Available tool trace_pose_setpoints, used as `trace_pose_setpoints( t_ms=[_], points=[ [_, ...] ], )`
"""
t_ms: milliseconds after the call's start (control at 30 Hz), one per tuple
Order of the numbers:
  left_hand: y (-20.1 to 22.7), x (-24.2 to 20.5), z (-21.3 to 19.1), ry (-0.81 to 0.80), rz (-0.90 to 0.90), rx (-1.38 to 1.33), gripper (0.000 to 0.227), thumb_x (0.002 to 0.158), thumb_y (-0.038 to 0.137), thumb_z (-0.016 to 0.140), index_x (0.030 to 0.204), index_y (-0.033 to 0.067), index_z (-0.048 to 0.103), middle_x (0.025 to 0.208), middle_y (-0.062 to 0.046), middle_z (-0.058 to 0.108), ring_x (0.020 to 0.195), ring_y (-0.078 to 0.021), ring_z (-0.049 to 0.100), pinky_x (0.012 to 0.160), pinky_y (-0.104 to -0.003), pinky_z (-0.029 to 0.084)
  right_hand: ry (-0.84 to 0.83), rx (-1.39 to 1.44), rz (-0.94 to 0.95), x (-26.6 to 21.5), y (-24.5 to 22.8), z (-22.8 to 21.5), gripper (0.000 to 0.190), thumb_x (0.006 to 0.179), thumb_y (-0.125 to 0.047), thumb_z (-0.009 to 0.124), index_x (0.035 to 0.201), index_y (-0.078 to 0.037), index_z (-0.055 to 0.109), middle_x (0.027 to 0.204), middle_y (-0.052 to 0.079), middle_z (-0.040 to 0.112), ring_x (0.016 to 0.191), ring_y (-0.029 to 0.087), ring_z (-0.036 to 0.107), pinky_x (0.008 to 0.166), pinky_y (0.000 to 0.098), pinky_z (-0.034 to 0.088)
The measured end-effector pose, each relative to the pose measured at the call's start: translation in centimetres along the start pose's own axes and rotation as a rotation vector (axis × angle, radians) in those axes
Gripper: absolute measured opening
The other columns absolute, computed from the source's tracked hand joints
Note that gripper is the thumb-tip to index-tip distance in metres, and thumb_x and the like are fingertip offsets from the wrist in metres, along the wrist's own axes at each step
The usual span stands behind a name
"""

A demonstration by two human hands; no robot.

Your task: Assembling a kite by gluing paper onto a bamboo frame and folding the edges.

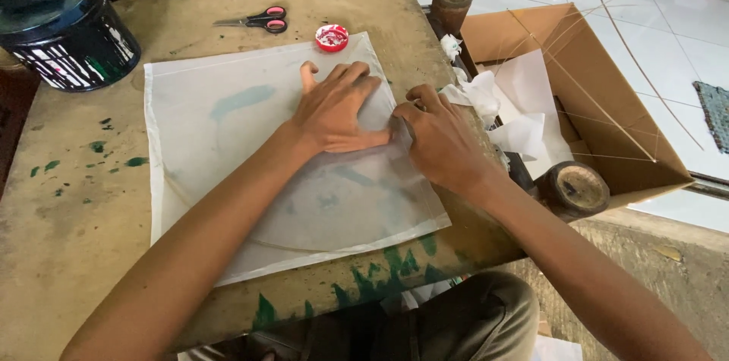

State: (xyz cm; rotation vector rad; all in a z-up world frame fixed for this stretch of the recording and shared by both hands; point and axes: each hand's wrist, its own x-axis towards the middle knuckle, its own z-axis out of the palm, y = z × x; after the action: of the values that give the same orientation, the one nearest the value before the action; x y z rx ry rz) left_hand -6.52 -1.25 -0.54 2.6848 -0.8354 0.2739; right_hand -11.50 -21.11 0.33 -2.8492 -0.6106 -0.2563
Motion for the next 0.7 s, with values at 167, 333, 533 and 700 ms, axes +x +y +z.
trace_pose_setpoints(
  t_ms=[167, 333, 533, 700],
  points=[
    [-0.2, 0.2, 0.3, -0.015, 0.004, 0.003, 0.096, 0.078, 0.083, 0.059, 0.139, 0.0085, 0.056, 0.138, -0.01, 0.053, 0.134, -0.028, 0.05, 0.102, -0.063, 0.016, -0.001, 0.014, 0.003, -0.8, 0.0, 0.3, 0.046, 0.083, 0.01, 0.055, 0.123, -0.007, 0.069, 0.131, 0.018, 0.05, 0.123, 0.047, 0.058, 0.092, 0.0499, 0.051],
    [0.4, -0.3, -0.5, -0.035, 0.01, 0.028, 0.1, 0.078, 0.085, 0.058, 0.141, 0.0078, 0.054, 0.141, -0.011, 0.051, 0.136, -0.029, 0.048, 0.103, -0.063, 0.018, -0.006, 0.011, 0.019, -1.9, -0.7, -0.1, 0.045, 0.083, 0.01, 0.056, 0.123, -0.007, 0.069, 0.132, 0.018, 0.05, 0.125, 0.046, 0.058, 0.096, 0.0492, 0.051],
    [0.8, -0.5, -0.9, -0.061, 0.007, 0.024, 0.104, 0.076, 0.083, 0.061, 0.144, 0.0057, 0.05, 0.144, -0.014, 0.048, 0.139, -0.0319, 0.045, 0.104, -0.066, 0.017, -0.021, -0.01, 0.035, -3.5, -1.7, -1.1, 0.045, 0.082, 0.01, 0.058, 0.123, -0.006, 0.069, 0.131, 0.02, 0.05, 0.125, 0.048, 0.058, 0.098, 0.0494, 0.051],
    [0.9, -0.4, -0.9, -0.125, -0.042, 0.051, 0.113, 0.071, 0.092, 0.056, 0.148, 0.0103, 0.045, 0.15, -0.011, 0.045, 0.143, -0.0276, 0.04, 0.106, -0.063, 0.017, -0.064, 0.063, 0.131, -4.2, -2.3, -1.8, 0.044, 0.092, 0.007, 0.053, 0.13, -0.009, 0.068, 0.134, 0.019, 0.048, 0.129, 0.042, 0.058, 0.099, 0.0467, 0.053]
  ],
)
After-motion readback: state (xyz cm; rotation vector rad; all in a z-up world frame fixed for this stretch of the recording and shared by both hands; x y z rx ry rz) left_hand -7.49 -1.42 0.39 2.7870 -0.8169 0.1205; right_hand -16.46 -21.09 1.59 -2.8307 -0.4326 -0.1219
